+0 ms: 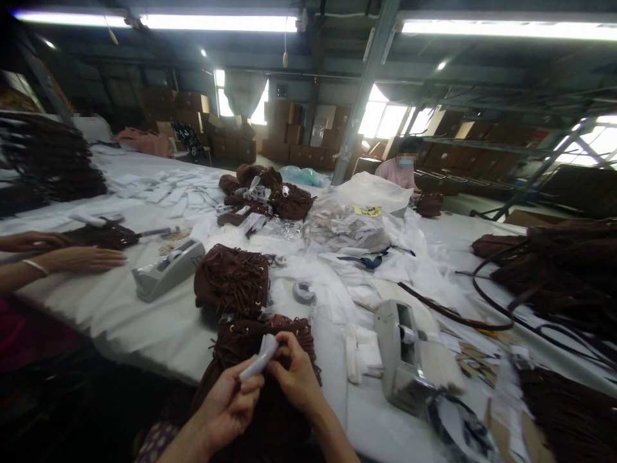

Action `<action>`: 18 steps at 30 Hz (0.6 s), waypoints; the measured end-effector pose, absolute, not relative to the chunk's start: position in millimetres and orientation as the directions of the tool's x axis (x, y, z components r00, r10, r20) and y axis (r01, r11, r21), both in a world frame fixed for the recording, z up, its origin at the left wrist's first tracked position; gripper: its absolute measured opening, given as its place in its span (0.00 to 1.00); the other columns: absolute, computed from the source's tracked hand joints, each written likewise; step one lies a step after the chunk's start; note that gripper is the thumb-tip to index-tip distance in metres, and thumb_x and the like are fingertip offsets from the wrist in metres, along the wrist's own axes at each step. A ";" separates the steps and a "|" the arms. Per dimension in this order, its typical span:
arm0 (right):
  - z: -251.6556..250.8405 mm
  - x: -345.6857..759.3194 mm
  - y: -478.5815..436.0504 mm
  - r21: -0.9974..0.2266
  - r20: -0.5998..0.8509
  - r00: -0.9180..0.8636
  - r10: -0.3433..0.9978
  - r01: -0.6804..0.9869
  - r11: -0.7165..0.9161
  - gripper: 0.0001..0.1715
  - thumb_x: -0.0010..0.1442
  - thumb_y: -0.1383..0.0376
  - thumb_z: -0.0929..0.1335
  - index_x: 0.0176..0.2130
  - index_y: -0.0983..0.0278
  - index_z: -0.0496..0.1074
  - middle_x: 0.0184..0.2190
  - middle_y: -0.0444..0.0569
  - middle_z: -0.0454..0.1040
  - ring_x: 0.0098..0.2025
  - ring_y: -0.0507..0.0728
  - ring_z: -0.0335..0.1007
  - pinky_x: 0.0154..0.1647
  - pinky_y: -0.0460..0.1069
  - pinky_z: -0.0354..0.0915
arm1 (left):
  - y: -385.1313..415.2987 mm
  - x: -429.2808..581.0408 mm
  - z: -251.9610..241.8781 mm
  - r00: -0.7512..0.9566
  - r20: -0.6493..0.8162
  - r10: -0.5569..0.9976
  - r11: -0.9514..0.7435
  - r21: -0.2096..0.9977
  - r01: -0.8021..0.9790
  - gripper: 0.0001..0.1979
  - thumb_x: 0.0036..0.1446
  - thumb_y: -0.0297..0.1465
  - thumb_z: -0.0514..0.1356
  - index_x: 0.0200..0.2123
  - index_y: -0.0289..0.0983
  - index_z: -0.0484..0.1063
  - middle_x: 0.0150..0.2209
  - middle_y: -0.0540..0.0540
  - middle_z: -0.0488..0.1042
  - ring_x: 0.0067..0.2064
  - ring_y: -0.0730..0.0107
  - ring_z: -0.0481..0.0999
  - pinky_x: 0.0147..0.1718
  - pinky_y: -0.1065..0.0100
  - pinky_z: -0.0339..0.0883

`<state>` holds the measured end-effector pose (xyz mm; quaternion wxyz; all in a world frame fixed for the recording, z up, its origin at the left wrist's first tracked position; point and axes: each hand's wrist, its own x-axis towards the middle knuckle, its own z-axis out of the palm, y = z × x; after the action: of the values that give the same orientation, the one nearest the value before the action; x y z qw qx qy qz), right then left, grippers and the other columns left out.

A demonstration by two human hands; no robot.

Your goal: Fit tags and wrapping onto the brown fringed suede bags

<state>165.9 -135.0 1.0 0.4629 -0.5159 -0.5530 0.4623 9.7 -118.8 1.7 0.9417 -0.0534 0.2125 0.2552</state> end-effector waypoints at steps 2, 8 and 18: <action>0.9 165.6 -133.5 -0.982 0.048 -0.019 0.999 0.180 0.050 0.11 0.55 0.65 0.67 0.40 0.61 0.63 0.29 0.42 0.71 0.32 0.53 0.69 0.33 0.45 0.63 | -119.8 10.3 0.1 0.768 -0.480 0.425 0.886 0.046 -0.462 0.14 0.67 0.34 0.47 0.33 0.32 0.65 0.16 0.58 0.51 0.12 0.86 0.43 0.09 0.83 0.36; -0.6 161.2 -130.0 -0.951 0.102 0.067 0.992 0.300 0.078 0.08 0.52 0.70 0.63 0.36 0.63 0.65 0.28 0.42 0.68 0.30 0.52 0.65 0.32 0.45 0.63 | -119.4 15.6 -5.0 0.714 -0.586 0.382 0.912 0.118 -0.392 0.16 0.66 0.36 0.49 0.28 0.33 0.63 0.14 0.57 0.54 0.11 0.87 0.44 0.09 0.83 0.36; -4.7 172.2 -121.1 -0.963 0.039 0.023 0.999 0.267 0.032 0.13 0.48 0.70 0.61 0.37 0.63 0.66 0.27 0.43 0.71 0.30 0.54 0.68 0.33 0.47 0.64 | -115.4 31.7 -52.3 0.654 -0.460 0.601 0.758 0.587 -0.285 0.28 0.40 0.54 0.68 0.30 0.36 0.65 0.16 0.52 0.65 0.13 0.78 0.57 0.12 0.77 0.45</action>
<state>172.2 -121.1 -4.7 0.4441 -0.5606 -0.5645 0.4122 31.7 -115.4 -52.3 0.8773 0.2392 0.3308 0.2524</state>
